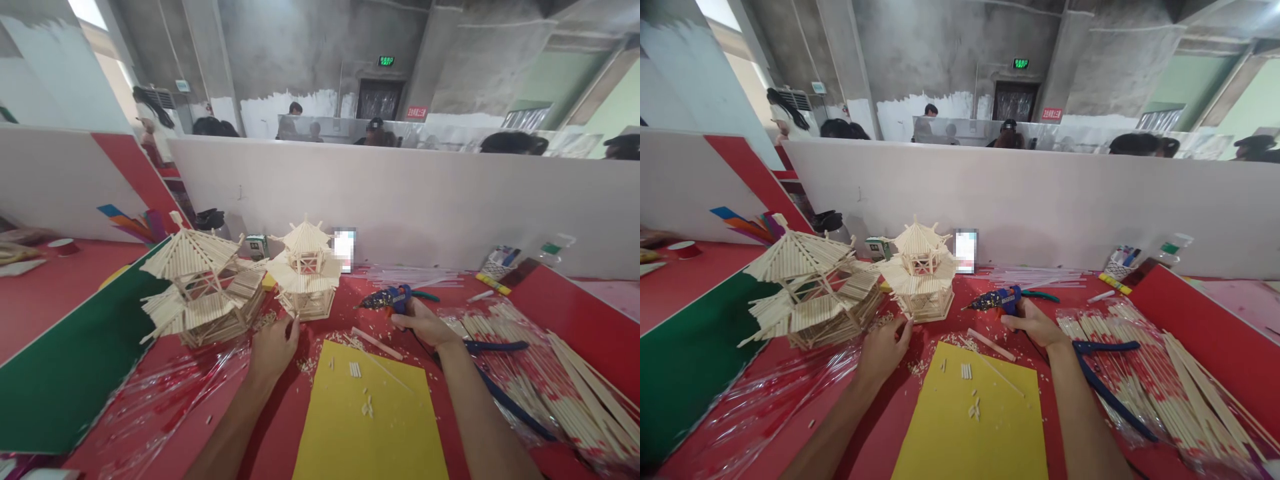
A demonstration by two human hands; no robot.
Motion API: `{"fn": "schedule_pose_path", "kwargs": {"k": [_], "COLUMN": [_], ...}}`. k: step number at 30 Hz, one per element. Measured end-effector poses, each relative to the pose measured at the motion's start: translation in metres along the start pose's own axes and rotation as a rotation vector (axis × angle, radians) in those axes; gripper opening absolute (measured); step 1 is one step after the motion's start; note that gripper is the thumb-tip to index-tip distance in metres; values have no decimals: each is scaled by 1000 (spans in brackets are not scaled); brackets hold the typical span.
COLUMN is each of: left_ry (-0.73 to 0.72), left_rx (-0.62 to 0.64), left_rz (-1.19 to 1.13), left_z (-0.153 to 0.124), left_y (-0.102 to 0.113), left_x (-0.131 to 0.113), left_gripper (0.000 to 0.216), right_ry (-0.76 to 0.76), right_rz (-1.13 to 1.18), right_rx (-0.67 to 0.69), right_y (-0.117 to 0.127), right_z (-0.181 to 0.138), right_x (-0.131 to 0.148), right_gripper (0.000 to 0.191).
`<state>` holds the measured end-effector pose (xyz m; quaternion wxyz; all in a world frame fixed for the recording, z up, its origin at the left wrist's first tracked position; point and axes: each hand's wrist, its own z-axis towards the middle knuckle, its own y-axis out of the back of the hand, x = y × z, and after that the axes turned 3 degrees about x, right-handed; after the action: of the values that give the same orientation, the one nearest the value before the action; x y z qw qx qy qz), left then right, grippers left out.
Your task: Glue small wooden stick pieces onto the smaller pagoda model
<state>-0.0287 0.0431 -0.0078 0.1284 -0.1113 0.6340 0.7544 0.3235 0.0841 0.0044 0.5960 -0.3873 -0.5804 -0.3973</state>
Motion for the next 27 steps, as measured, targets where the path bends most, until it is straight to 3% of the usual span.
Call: {"fn": "schedule_pose_path", "kwargs": {"k": [27], "left_ry": [-19], "left_rx": [-45], "left_rz": [-28], "left_z": [0], "left_y": [2], "left_x": [-1], "left_gripper": [35], "right_ry": [18], "right_rz": [-67], "right_rx": [-1], "right_y": [-4], "right_z": [0], "right_x": [4], "right_gripper": [32]}}
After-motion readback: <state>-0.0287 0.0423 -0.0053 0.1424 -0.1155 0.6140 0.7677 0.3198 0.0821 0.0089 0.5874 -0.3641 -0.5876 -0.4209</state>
